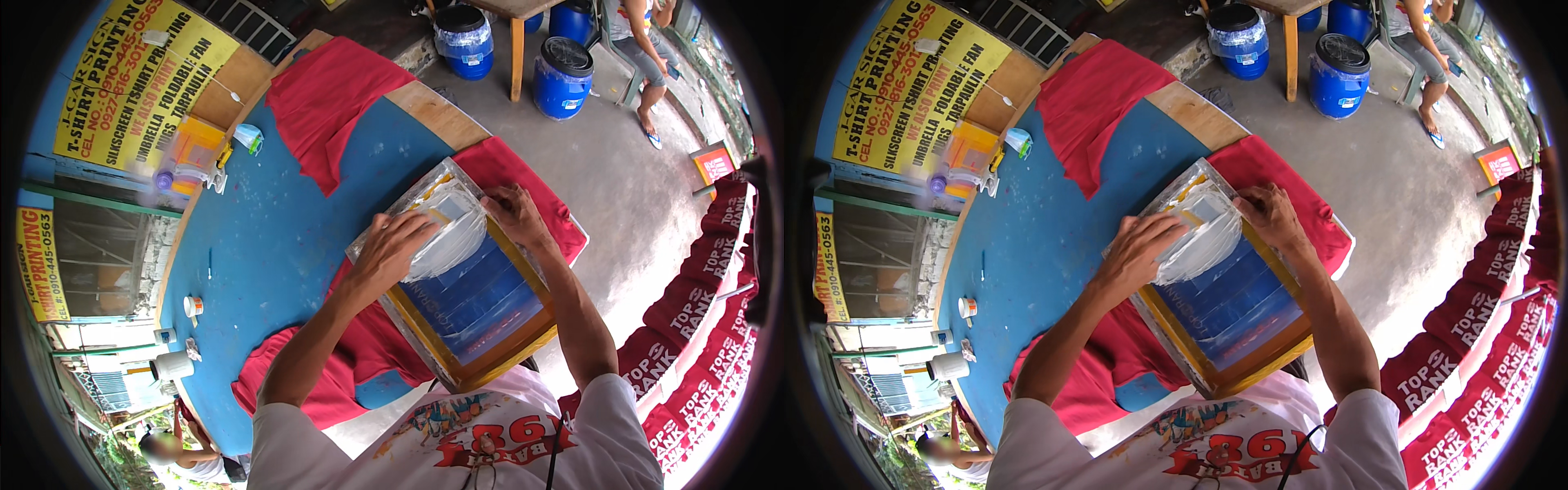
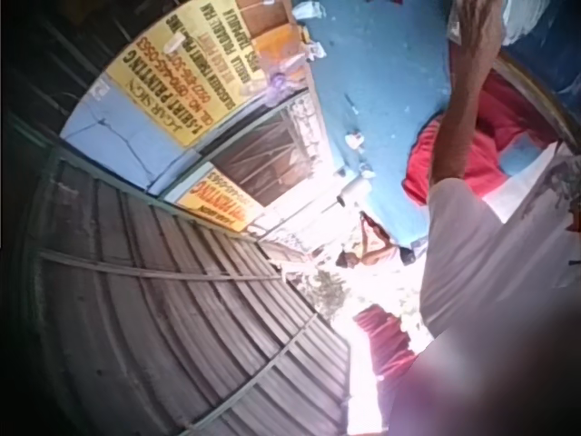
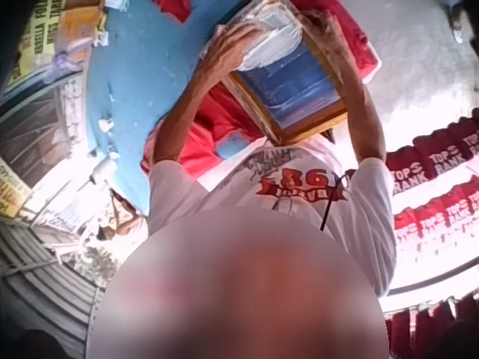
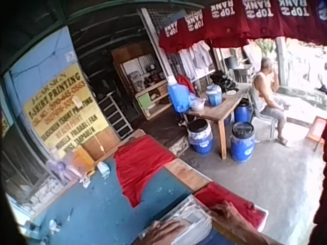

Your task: The person performs screen printing on red t-shirts. They place a t-shirt on a blue table, position a screen frame, pull a squeegee across the frame to apply white ink, lift the frame, and hang the printed shirt on a drying rack. The cycle repeats with additional shirts.

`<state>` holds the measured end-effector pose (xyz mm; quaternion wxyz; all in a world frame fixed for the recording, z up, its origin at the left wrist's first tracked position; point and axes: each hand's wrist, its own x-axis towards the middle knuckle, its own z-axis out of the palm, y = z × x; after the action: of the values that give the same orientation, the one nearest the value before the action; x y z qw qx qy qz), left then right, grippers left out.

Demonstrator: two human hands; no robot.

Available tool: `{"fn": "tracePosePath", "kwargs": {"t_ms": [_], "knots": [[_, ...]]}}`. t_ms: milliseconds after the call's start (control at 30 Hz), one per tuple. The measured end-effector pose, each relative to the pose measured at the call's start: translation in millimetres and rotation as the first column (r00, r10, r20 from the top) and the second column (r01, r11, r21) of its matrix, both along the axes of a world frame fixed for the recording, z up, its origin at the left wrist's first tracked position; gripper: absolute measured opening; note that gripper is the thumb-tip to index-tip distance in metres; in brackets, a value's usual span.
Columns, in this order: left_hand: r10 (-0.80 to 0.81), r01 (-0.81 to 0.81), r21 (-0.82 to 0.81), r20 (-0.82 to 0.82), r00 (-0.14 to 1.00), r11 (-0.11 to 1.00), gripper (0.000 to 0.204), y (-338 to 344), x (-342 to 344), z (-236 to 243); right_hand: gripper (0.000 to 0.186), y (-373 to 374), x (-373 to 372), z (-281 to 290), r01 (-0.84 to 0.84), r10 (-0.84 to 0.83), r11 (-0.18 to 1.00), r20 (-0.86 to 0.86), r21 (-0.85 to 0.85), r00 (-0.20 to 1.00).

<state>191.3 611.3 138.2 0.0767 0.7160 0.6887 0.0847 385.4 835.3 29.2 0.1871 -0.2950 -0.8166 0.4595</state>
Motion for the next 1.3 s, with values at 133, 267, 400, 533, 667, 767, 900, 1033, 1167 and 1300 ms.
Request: {"fn": "tracePosePath", "kwargs": {"t_ms": [133,267,400,533,667,767,900,1033,1167,1300], "knots": [[-0.080,0.085,0.088,-0.063,0.995,0.993,0.062,34.5,7.5,-17.8,0.036,1.3,-0.2,2.5,-0.029,0.030,0.998,-0.016,0.053,0.999],[-0.037,0.038,0.017,-0.054,0.998,0.999,0.062,6.6,1.1,-20.0,0.034,0.7,-0.7,2.1,-0.016,0.017,0.999,-0.027,0.044,0.999],[0.056,-0.058,-0.049,-0.037,0.998,0.997,0.062,-57.3,-8.4,-9.9,0.034,0.0,-0.6,-0.7,-0.003,0.004,1.000,-0.044,0.014,0.999],[0.149,-0.158,-0.124,-0.080,0.986,0.980,0.064,-109.0,-9.3,4.3,0.036,-0.6,0.2,-1.0,0.013,-0.014,0.999,-0.035,-0.032,0.999],[0.284,-0.280,-0.063,0.055,0.957,0.958,0.066,-123.0,-3.1,6.3,0.038,-0.9,-2.0,6.2,0.006,-0.007,1.000,-0.019,-0.016,1.000],[0.462,-0.523,0.004,0.461,0.757,0.853,0.059,-122.9,11.6,-10.2,0.039,-4.2,3.3,14.1,0.016,-0.017,0.999,0.014,0.032,1.000],[0.407,-0.797,-0.139,0.902,0.143,0.588,0.049,-126.4,37.0,-56.1,0.040,-14.4,41.8,17.9,0.013,-0.015,1.000,0.093,0.014,0.996],[0.098,-0.883,-0.228,0.974,-0.206,0.410,0.049,-129.8,56.6,-96.5,0.039,-19.7,77.1,6.1,-0.020,0.049,0.993,0.253,-0.119,0.966],[-0.085,-0.858,-0.268,0.938,-0.336,0.438,0.053,-124.4,68.3,-116.0,0.046,2.9,88.0,-9.1,-0.180,0.202,0.979,0.306,-0.100,0.930],[-0.212,-0.868,-0.244,0.908,-0.361,0.433,0.056,-123.0,67.3,-125.1,0.058,-4.6,85.6,-8.5,-0.039,0.068,0.979,0.142,-0.198,0.987]]}}
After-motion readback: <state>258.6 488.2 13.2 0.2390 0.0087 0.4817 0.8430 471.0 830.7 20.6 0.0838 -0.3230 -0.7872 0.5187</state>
